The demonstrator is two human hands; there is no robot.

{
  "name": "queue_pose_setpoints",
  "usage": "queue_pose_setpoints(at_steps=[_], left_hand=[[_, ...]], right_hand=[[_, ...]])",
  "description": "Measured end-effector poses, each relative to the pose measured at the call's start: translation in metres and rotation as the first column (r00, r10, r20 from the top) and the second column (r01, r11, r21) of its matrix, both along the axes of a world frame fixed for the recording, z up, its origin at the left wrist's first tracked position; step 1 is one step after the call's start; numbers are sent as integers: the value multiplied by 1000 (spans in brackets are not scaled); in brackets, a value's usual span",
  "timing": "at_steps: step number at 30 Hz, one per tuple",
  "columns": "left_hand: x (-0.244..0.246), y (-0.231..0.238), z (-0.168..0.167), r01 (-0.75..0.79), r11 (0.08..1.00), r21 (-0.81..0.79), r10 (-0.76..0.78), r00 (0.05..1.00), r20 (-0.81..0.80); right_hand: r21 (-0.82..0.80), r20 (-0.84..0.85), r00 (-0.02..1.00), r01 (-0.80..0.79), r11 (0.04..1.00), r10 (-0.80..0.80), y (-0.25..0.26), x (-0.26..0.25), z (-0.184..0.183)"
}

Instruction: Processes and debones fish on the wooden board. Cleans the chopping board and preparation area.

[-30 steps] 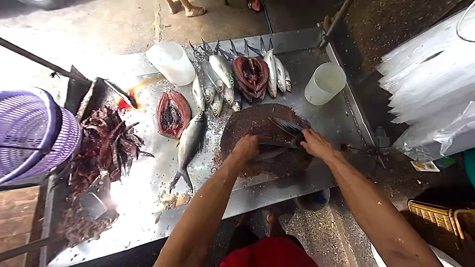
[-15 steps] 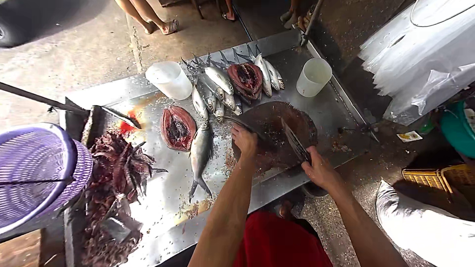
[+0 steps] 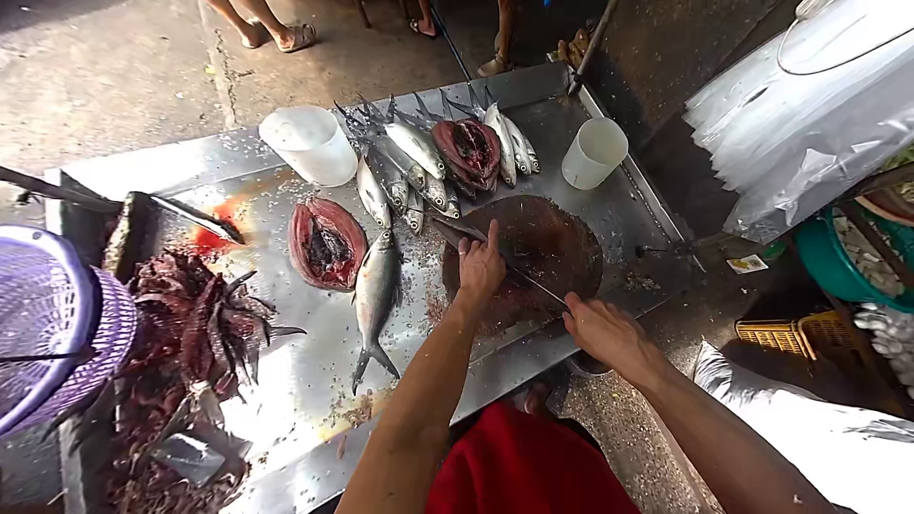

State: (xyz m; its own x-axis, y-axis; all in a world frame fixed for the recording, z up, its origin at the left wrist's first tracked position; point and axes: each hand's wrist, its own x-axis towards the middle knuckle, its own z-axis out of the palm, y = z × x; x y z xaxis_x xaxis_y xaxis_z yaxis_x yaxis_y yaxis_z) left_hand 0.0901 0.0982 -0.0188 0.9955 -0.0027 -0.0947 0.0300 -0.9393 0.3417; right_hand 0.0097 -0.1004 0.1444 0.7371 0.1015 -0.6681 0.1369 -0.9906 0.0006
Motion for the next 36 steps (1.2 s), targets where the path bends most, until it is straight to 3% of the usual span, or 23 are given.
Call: queue_pose_setpoints(at_steps=[9,15,24,29,32,36], left_hand=[[-9,-7,-2,57,997,-57,-59,998,-27],[-13,-12,-5,92,993,-78,-93,996,1],[-7,-11,-6,86,988,-126,-83,996,31],[-17,-6,-9,48,984,-172,-57,997,-47],[-2,-3,8,62,989,-133,-84,983,-164],[8,-3,17,170,980,-99,-190,951,-244]], right_hand=[[-114,-108,992,-79,990,67,17,17,18],[-181,-249,966,-114,977,67,60,43,43],[-217,-353,933,-156,964,72,108,71,39],[-281,-401,902,-291,915,163,143,89,50],[-308,-436,886,-313,899,159,156,95,55],[-272,-318,944,-181,945,89,130,77,19]])
